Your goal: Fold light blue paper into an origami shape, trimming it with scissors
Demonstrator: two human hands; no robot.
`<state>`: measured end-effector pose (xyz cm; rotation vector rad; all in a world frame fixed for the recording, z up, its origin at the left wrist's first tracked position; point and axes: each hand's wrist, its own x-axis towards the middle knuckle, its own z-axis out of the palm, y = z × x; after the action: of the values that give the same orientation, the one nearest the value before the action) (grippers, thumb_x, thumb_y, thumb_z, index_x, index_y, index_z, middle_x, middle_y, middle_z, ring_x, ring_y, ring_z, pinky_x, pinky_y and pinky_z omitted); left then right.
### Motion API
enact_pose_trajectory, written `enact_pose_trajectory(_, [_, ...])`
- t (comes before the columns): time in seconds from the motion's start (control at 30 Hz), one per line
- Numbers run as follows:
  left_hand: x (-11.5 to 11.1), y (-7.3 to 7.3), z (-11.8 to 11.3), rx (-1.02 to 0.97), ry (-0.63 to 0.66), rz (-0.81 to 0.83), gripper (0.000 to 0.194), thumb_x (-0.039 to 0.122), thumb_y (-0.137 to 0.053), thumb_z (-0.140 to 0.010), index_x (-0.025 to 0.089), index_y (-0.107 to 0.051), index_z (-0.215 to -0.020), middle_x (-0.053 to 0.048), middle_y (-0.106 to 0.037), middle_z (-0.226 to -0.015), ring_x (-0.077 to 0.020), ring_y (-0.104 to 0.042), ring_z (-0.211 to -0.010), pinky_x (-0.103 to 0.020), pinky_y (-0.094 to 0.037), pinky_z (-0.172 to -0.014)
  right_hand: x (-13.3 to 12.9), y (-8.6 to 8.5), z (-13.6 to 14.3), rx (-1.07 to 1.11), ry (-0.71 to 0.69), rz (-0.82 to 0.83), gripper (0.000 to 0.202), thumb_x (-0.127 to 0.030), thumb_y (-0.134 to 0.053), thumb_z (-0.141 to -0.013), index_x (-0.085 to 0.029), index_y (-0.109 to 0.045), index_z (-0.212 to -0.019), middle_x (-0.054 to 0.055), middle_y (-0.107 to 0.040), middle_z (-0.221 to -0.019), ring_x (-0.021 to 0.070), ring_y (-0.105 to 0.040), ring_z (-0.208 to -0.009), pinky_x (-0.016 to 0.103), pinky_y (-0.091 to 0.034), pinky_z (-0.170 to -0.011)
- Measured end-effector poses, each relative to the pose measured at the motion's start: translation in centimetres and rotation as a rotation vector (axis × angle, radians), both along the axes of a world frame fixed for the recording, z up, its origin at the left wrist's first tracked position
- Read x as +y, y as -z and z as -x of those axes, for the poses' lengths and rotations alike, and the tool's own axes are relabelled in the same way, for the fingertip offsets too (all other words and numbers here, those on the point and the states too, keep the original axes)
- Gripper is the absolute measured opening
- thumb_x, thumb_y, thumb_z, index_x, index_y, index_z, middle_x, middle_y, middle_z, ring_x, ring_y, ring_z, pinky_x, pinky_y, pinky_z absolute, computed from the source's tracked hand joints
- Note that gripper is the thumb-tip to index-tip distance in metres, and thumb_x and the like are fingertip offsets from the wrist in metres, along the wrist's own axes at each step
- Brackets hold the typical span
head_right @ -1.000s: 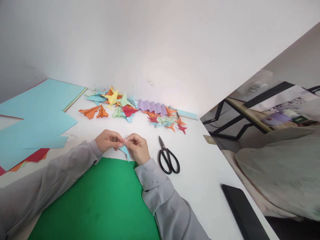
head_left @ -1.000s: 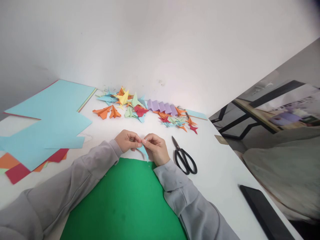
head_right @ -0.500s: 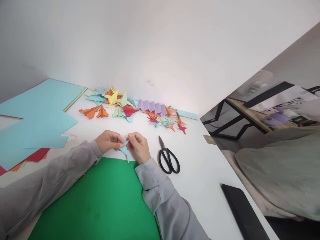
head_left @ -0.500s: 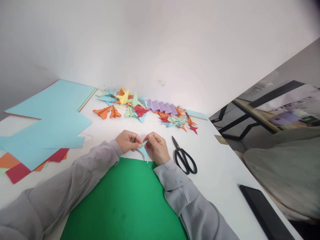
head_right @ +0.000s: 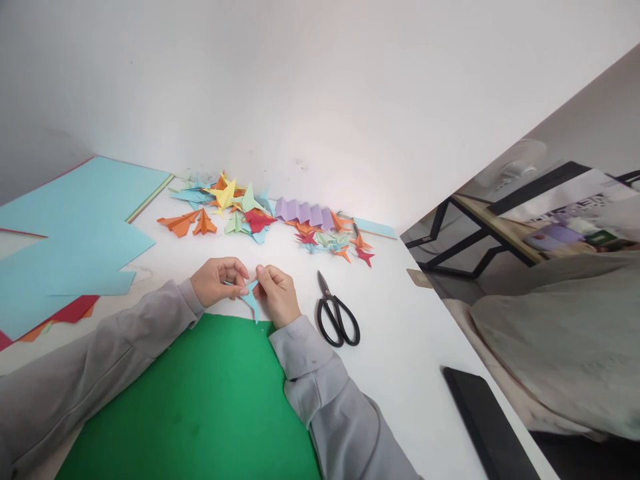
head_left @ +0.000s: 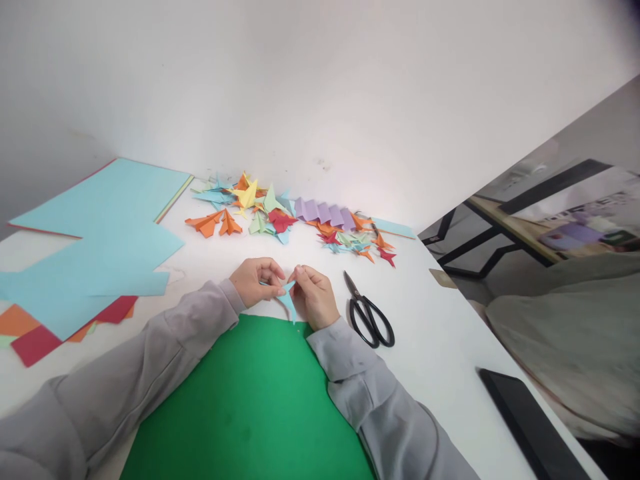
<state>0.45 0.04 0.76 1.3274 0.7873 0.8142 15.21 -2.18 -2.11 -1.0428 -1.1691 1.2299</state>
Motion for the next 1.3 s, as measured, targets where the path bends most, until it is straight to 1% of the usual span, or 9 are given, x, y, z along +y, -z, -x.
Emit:
enact_pose_trajectory(0.17, [-0.1, 0.0, 0.0, 0.029, -0.053, -0.036, 0.028, 0.012, -0.07, -0.051, 0.015, -0.044, -0.062, 0.007, -0.053, -0.045, -0.0067, -0.051, -0.04, -0.018, -0.043, -0.039, -0.3, -0.5, 0.3, -0.091, -0.03, -0.005, 0.033, -0.041, -0.075, -0.057, -0.018, -0.051, -0.057, -0.007, -0.047, -0.044, 0.0067, -0.035, -0.041, 0.022, -0.025, -0.044])
enact_pose_trajectory(0.37, [0.0, 0.2, 0.0, 0.008, -0.018, -0.077, 0.03, 0.01, -0.07, -0.051, 0.015, -0.042, -0.06, 0.007, -0.053, -0.047, -0.0061, -0.051, -0.043, -0.017, -0.042, -0.042, -0.2, -0.4, 0.5, 0.022, -0.054, 0.002, 0.035, -0.04, -0.074, -0.058, -0.018, -0.048, -0.05, -0.008, -0.043, -0.042, 0.006, -0.032, -0.042, 0.022, -0.023, -0.044])
enact_pose_trajectory(0.6, [0.1, 0.3, 0.1, -0.007, 0.016, -0.103, 0.03, 0.014, -0.072, -0.052, 0.015, -0.042, -0.058, 0.004, -0.056, -0.051, -0.0061, -0.051, -0.044, -0.019, -0.043, -0.043, -0.2, -0.3, 0.0, -0.102, 0.022, -0.033, 0.042, -0.044, -0.065, -0.07, -0.017, -0.048, -0.043, -0.006, -0.043, -0.038, 0.0058, -0.033, -0.037, 0.023, -0.024, -0.042])
enact_pose_trajectory(0.8, [0.3, 0.6, 0.1, -0.001, 0.002, -0.044, 0.033, 0.021, -0.075, -0.052, 0.014, -0.044, -0.058, 0.003, -0.056, -0.05, -0.006, -0.05, -0.041, -0.019, -0.043, -0.04, -0.1, -0.2, 0.1, -0.091, 0.037, -0.005, 0.05, -0.058, -0.048, -0.077, -0.017, -0.05, -0.047, -0.003, -0.046, -0.04, 0.0087, -0.04, -0.04, 0.024, -0.031, -0.043])
enact_pose_trajectory(0.87, [0.4, 0.6, 0.1, -0.009, -0.032, -0.019, 0.034, 0.021, -0.076, -0.051, 0.014, -0.044, -0.058, 0.003, -0.057, -0.05, -0.0058, -0.05, -0.039, -0.019, -0.043, -0.039, -0.2, -0.4, 0.2, -0.055, 0.017, -0.006, 0.047, -0.059, -0.051, -0.074, -0.018, -0.05, -0.051, -0.004, -0.045, -0.043, 0.0084, -0.039, -0.04, 0.023, -0.03, -0.042])
enact_pose_trajectory(0.93, [0.5, 0.5, 0.1, -0.033, -0.065, 0.004, 0.035, 0.022, -0.078, -0.048, 0.013, -0.045, -0.057, 0.003, -0.056, -0.048, -0.0058, -0.05, -0.037, -0.018, -0.043, -0.037, -0.4, -0.8, 0.3, -0.062, -0.009, 0.004, 0.039, -0.055, -0.062, -0.067, -0.019, -0.05, -0.058, -0.006, -0.044, -0.044, 0.0077, -0.037, -0.04, 0.022, -0.029, -0.041])
enact_pose_trajectory(1.03, [0.6, 0.4, 0.1, -0.088, -0.118, 0.017, 0.038, 0.023, -0.08, -0.043, 0.013, -0.045, -0.055, 0.003, -0.057, -0.048, -0.0061, -0.051, -0.037, -0.018, -0.043, -0.036, -0.6, -1.3, 0.5, -0.143, -0.03, 0.025, 0.036, -0.048, -0.069, -0.062, -0.02, -0.047, -0.064, -0.007, -0.047, -0.045, 0.008, -0.039, -0.04, 0.022, -0.03, -0.042])
enact_pose_trajectory(1.17, [0.7, 0.2, 0.1, -0.134, -0.188, 0.029, 0.04, 0.025, -0.082, -0.04, 0.013, -0.045, -0.054, 0.004, -0.058, -0.048, -0.0059, -0.051, -0.035, -0.017, -0.043, -0.034, -0.8, -1.6, 0.5, -0.326, -0.037, -0.043, 0.037, -0.049, -0.062, -0.07, -0.019, -0.044, -0.057, -0.005, -0.049, -0.044, 0.0078, -0.037, -0.041, 0.022, -0.027, -0.043])
enact_pose_trajectory(1.3, [0.8, 0.1, 0.1, -0.146, -0.2, 0.048, 0.041, 0.025, -0.082, -0.038, 0.013, -0.046, -0.054, 0.004, -0.059, -0.047, -0.0062, -0.051, -0.035, -0.017, -0.043, -0.034, -1.0, -1.7, 0.5, -0.452, -0.057, -0.125, 0.038, -0.046, -0.055, -0.075, -0.019, -0.043, -0.053, -0.004, -0.048, -0.046, 0.0081, -0.035, -0.044, 0.023, -0.027, -0.045])
